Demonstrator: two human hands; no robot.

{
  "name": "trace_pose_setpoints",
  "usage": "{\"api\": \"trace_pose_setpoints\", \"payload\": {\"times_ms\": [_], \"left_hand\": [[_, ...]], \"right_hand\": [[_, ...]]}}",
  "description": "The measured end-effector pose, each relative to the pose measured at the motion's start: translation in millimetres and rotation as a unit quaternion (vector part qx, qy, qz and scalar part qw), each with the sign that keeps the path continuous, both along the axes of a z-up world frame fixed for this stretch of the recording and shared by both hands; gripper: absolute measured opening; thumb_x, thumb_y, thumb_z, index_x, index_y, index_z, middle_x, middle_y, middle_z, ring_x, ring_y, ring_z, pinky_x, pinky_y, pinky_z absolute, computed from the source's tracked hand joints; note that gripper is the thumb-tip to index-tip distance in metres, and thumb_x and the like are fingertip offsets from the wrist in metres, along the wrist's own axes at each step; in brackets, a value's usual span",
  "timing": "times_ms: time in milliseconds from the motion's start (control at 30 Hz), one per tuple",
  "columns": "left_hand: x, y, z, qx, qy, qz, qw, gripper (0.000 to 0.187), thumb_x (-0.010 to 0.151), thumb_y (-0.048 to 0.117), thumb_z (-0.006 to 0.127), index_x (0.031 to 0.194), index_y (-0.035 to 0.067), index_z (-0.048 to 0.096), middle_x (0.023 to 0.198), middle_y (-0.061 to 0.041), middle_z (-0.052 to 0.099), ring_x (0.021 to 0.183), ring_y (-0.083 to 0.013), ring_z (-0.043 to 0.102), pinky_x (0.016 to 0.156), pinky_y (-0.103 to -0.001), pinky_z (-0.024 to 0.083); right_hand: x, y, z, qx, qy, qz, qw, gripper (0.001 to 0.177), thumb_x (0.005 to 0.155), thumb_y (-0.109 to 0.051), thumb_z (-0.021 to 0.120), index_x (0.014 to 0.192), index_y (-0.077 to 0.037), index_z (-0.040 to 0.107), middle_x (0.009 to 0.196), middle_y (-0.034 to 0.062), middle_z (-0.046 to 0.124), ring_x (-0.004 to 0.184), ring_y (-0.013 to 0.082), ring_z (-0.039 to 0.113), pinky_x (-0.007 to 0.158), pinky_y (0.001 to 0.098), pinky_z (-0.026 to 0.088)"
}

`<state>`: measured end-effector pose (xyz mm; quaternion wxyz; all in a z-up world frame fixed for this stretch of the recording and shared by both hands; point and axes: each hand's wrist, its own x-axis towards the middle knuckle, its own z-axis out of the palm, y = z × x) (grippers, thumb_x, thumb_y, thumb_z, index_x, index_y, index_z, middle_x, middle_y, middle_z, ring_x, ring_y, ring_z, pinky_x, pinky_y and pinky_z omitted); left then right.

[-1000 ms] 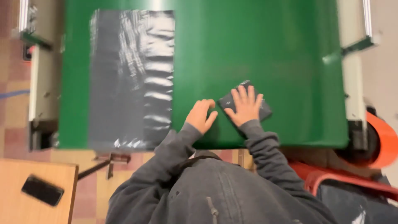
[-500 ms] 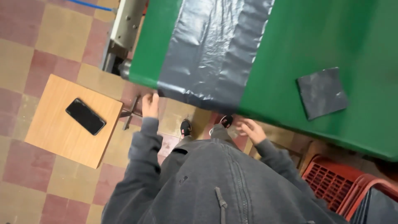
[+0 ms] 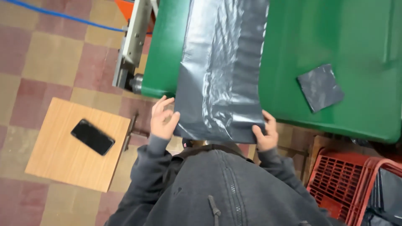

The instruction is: Folding black plastic bags and placing them into a red collection crate.

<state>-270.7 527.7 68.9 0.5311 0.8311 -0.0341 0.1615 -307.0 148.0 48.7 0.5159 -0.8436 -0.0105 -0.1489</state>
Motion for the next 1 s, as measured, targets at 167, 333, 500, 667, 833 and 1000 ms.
{"api": "trace_pose_setpoints", "payload": {"times_ms": [167,333,500,667,833,1000], "left_hand": [[66.0,-12.2,49.6,-0.157,-0.071,-0.122,0.977,0.028,0.098,0.007,0.058,0.071,0.004,0.064,0.115,-0.016,0.074,0.123,-0.0412,0.063,0.107,-0.049,0.045],[183.0,-37.9,44.9,-0.149,-0.033,-0.1,0.983,0.061,0.112,0.034,0.024,0.09,0.014,0.076,0.098,-0.008,0.077,0.097,-0.0248,0.072,0.094,-0.036,0.052],[316.9,-60.2,-16.4,0.105,-0.019,0.037,0.994,0.019,0.099,0.031,0.069,0.116,0.021,0.071,0.116,0.0,0.069,0.108,-0.0289,0.063,0.09,-0.048,0.055],[383.2,-74.8,-72.0,0.308,0.12,0.038,0.943,0.032,0.097,0.042,0.065,0.125,0.027,0.065,0.129,0.007,0.06,0.122,-0.0225,0.05,0.088,-0.05,0.059],[393.8,-78.6,-82.1,0.398,0.131,0.043,0.907,0.037,0.094,0.047,0.063,0.126,0.028,0.066,0.132,0.01,0.06,0.126,-0.0198,0.045,0.087,-0.047,0.058],[394.6,-68.1,-87.3,0.367,0.182,0.01,0.912,0.024,0.095,0.051,0.065,0.111,0.033,0.068,0.114,0.015,0.055,0.119,-0.0154,0.044,0.087,-0.043,0.058]], "right_hand": [[62.2,-15.5,75.2,0.121,-0.043,0.09,0.988,0.035,0.096,-0.026,0.057,0.116,-0.001,0.072,0.156,0.0259,0.046,0.136,0.0311,0.056,0.118,0.0412,0.039],[184.3,-28.3,71.2,-0.113,-0.097,0.009,0.989,0.045,0.116,-0.013,0.03,0.104,0.014,0.065,0.098,0.0422,0.06,0.093,0.0516,0.064,0.077,0.0498,0.052],[340.0,-61.4,-0.3,0.046,0.049,0.032,0.997,0.043,0.111,-0.043,0.041,0.131,-0.025,0.075,0.133,0.0011,0.068,0.121,0.0193,0.061,0.099,0.0377,0.053],[416.6,-75.1,-74.9,-0.122,0.031,0.029,0.992,0.027,0.104,-0.038,0.063,0.12,-0.022,0.077,0.127,0.0033,0.071,0.118,0.0301,0.063,0.109,0.0441,0.046],[458.7,-85.0,-71.9,-0.313,-0.081,0.011,0.946,0.022,0.084,-0.047,0.08,0.102,-0.035,0.078,0.117,-0.0061,0.071,0.097,0.026,0.067,0.094,0.0419,0.053],[518.0,-82.6,-63.7,-0.374,0.08,0.1,0.919,0.069,0.07,-0.044,0.088,0.125,-0.016,0.057,0.116,0.0062,0.06,0.113,0.0321,0.057,0.096,0.0469,0.051]]}}
